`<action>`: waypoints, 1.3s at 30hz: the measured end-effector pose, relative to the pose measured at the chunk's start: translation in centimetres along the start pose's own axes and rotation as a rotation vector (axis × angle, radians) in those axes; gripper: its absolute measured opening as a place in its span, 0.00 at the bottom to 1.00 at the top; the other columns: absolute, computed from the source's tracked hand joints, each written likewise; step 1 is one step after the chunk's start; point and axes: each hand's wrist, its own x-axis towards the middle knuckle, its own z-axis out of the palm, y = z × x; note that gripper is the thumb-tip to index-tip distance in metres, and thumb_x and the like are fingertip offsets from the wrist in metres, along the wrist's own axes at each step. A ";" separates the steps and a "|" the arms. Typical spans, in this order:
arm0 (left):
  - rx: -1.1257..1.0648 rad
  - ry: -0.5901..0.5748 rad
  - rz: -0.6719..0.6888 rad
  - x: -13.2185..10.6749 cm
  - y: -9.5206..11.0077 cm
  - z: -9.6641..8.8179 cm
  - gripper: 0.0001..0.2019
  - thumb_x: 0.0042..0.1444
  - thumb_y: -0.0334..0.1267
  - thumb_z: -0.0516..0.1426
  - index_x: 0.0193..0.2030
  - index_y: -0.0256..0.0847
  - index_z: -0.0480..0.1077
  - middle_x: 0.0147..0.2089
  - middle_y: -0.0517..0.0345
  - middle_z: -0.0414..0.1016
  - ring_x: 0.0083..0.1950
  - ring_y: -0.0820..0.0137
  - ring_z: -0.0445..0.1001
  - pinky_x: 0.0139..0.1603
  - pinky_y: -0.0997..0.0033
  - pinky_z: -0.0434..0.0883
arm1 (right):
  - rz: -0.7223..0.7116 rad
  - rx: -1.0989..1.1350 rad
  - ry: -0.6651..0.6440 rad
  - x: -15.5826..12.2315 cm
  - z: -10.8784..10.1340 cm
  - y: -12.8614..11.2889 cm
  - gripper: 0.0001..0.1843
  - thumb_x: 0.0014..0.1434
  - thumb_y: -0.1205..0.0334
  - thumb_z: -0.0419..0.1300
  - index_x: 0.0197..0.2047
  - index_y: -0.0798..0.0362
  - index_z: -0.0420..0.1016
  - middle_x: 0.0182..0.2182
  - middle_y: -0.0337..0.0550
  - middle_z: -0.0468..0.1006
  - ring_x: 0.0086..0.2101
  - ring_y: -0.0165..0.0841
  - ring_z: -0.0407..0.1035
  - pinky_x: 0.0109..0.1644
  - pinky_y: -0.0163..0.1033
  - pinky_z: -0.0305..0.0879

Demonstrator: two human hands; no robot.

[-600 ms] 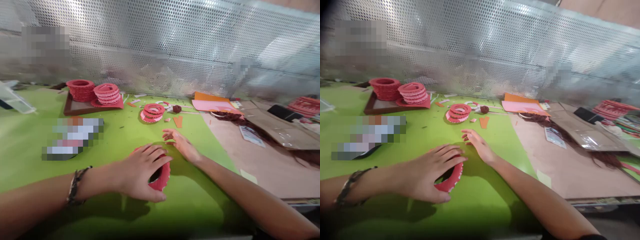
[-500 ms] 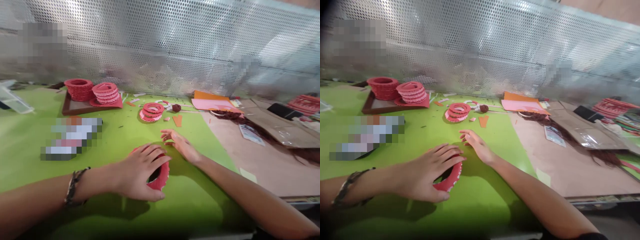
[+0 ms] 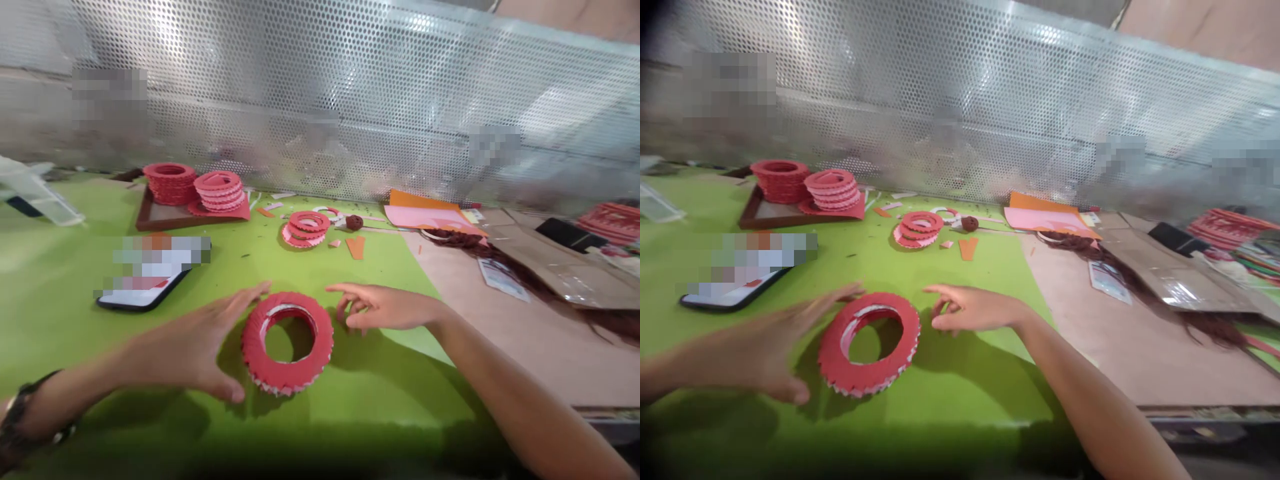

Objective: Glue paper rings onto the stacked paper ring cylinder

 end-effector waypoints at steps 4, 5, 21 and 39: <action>-0.032 0.100 0.017 0.6 1.3 1.7 0.51 0.45 0.43 0.69 0.72 0.49 0.47 0.73 0.43 0.58 0.69 0.47 0.63 0.66 0.48 0.67 | -0.037 0.036 0.027 0.5 1.6 -1.1 0.45 0.59 0.43 0.62 0.72 0.55 0.54 0.63 0.56 0.69 0.54 0.44 0.71 0.57 0.50 0.69; -0.037 0.145 0.011 0.8 1.3 1.9 0.50 0.46 0.45 0.69 0.72 0.47 0.47 0.73 0.41 0.57 0.69 0.46 0.63 0.66 0.48 0.67 | -0.043 0.058 0.061 0.7 1.9 -1.2 0.45 0.58 0.42 0.62 0.71 0.55 0.56 0.63 0.56 0.69 0.56 0.46 0.69 0.59 0.51 0.69; -0.119 0.214 0.227 4.1 -2.3 -2.0 0.52 0.56 0.46 0.62 0.75 0.44 0.28 0.77 0.38 0.43 0.74 0.49 0.53 0.70 0.48 0.62 | -0.399 0.406 0.640 3.1 3.3 0.4 0.37 0.47 0.46 0.72 0.56 0.49 0.66 0.55 0.51 0.74 0.51 0.42 0.73 0.57 0.51 0.70; -0.174 0.554 0.253 3.6 -2.1 -0.4 0.19 0.61 0.54 0.58 0.55 0.50 0.74 0.48 0.52 0.83 0.45 0.56 0.82 0.43 0.62 0.79 | -0.814 -0.340 0.874 2.6 4.2 1.8 0.25 0.62 0.54 0.64 0.61 0.45 0.68 0.49 0.49 0.80 0.49 0.40 0.76 0.53 0.47 0.75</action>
